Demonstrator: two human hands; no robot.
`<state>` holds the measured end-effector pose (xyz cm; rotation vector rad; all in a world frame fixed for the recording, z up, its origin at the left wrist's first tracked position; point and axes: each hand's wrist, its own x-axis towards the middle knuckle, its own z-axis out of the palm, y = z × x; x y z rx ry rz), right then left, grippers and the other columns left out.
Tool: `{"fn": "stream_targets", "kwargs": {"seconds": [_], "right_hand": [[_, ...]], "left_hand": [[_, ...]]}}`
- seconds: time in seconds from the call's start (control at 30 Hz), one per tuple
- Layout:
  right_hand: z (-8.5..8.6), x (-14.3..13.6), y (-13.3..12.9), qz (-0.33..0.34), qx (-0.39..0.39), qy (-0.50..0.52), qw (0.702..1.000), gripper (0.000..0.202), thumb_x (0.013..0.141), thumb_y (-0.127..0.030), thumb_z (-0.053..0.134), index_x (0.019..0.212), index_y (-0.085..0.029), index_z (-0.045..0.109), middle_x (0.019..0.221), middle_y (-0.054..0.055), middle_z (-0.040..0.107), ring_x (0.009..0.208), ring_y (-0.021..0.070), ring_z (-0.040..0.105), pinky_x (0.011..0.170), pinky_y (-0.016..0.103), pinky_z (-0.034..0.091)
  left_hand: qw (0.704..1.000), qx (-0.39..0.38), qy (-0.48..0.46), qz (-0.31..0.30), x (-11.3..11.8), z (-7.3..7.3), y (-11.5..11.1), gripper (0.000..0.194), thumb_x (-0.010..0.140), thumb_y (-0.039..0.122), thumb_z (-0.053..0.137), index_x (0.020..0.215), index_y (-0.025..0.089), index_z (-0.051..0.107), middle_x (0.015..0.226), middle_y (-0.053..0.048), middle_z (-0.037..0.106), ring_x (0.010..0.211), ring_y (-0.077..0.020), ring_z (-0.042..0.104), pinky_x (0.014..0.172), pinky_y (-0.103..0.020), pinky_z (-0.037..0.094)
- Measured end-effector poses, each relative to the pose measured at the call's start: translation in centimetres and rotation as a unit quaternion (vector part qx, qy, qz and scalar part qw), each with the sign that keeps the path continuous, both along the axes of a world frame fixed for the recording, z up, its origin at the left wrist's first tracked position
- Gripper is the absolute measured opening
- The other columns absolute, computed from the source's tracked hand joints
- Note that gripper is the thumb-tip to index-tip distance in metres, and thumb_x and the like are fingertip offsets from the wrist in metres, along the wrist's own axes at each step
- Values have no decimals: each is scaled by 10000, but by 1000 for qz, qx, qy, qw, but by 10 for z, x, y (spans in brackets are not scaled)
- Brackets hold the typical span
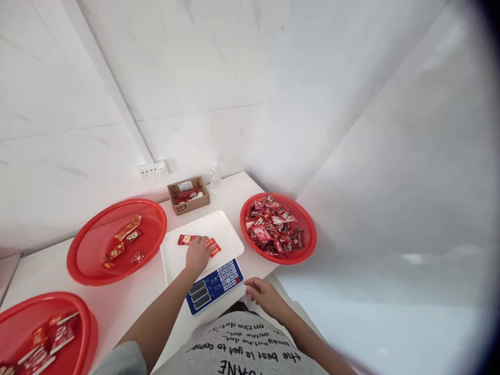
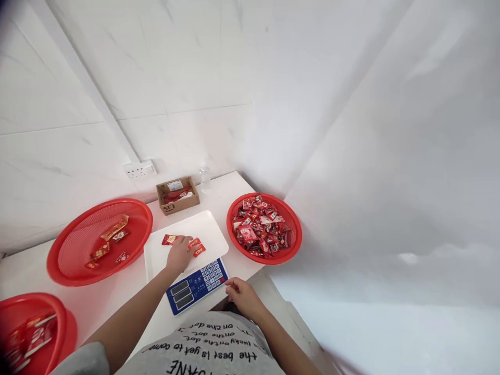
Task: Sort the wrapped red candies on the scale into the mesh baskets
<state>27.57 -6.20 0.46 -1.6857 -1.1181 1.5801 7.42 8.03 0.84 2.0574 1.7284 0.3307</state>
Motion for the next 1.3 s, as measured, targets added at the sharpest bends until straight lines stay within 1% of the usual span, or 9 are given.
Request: {"fn": "stream_targets", "kwargs": {"seconds": [0.27, 0.4, 0.47, 0.6, 0.7, 0.77, 0.97, 1.17, 1.3], "right_hand": [[0, -2, -23, -57, 2, -31, 998, 210, 742, -248, 512, 930, -180, 577, 768, 12, 615, 631, 125, 569, 601, 252, 432], [7, -9, -16, -36, 23, -40, 998, 213, 762, -268, 509, 945, -184, 579, 733, 2, 601, 637, 127, 568, 608, 251, 433], [13, -13, -10, -19, 45, -36, 998, 250, 786, -296, 490, 999, -191, 569, 746, 2, 601, 646, 126, 568, 615, 250, 434], [28, -20, 2, 27, 120, -67, 990, 335, 793, -322, 501, 1108, -213, 536, 888, 21, 617, 709, 125, 562, 652, 248, 433], [35, -22, 8, 62, 166, -106, 978, 200, 772, -301, 532, 915, -199, 627, 858, 24, 629, 749, 137, 552, 677, 245, 421], [35, -20, 11, 65, 168, -111, 977, 129, 749, -277, 551, 772, -184, 637, 772, 18, 630, 715, 135, 545, 650, 236, 415], [22, -7, 20, 94, 103, -35, 990, 79, 649, -148, 561, 689, -180, 622, 630, -25, 614, 589, 108, 534, 543, 205, 405], [32, 28, 46, 142, 94, 94, 981, 150, 721, -252, 539, 763, -175, 661, 664, -11, 627, 631, 114, 564, 623, 236, 442], [26, 76, 74, 71, 122, 47, 989, 215, 737, -276, 527, 867, -153, 646, 723, 16, 640, 637, 121, 573, 630, 249, 451]], "left_hand": [[997, 1, 32, -67, -9, -7, 25, 198, 804, 185, 401, 863, 141, 585, 946, -132, 580, 965, -251, 512, 867, -369, 359], [999, -9, -11, -34, -9, 6, 8, 236, 816, 242, 370, 884, 145, 574, 943, -114, 598, 947, -239, 531, 841, -353, 391], [988, -94, -125, -13, -5, 16, -15, 247, 812, 311, 385, 884, 163, 570, 874, -75, 617, 847, -213, 569, 750, -323, 435], [841, -379, -385, -33, 9, 33, -69, 196, 747, 351, 505, 801, 174, 567, 748, -17, 598, 732, -162, 576, 666, -280, 456], [788, -444, -427, -10, 17, 37, -96, 257, 735, 412, 540, 802, 168, 582, 732, -7, 586, 667, -126, 548, 646, -256, 440], [796, -438, -418, 4, 21, 36, -104, 342, 748, 494, 504, 803, 167, 585, 732, -10, 583, 640, -122, 535, 629, -254, 432], [898, -333, -274, -94, 34, 26, -101, 416, 699, 583, 512, 730, 175, 586, 681, -15, 605, 634, -168, 545, 583, -256, 403], [891, -332, -308, -33, 65, 41, -90, 448, 721, 613, 440, 675, 189, 576, 633, -10, 575, 577, -156, 498, 560, -263, 389], [897, -306, -316, 35, 87, 53, -82, 472, 710, 635, 423, 569, 193, 510, 532, 15, 486, 539, -146, 434, 558, -269, 359]]}}
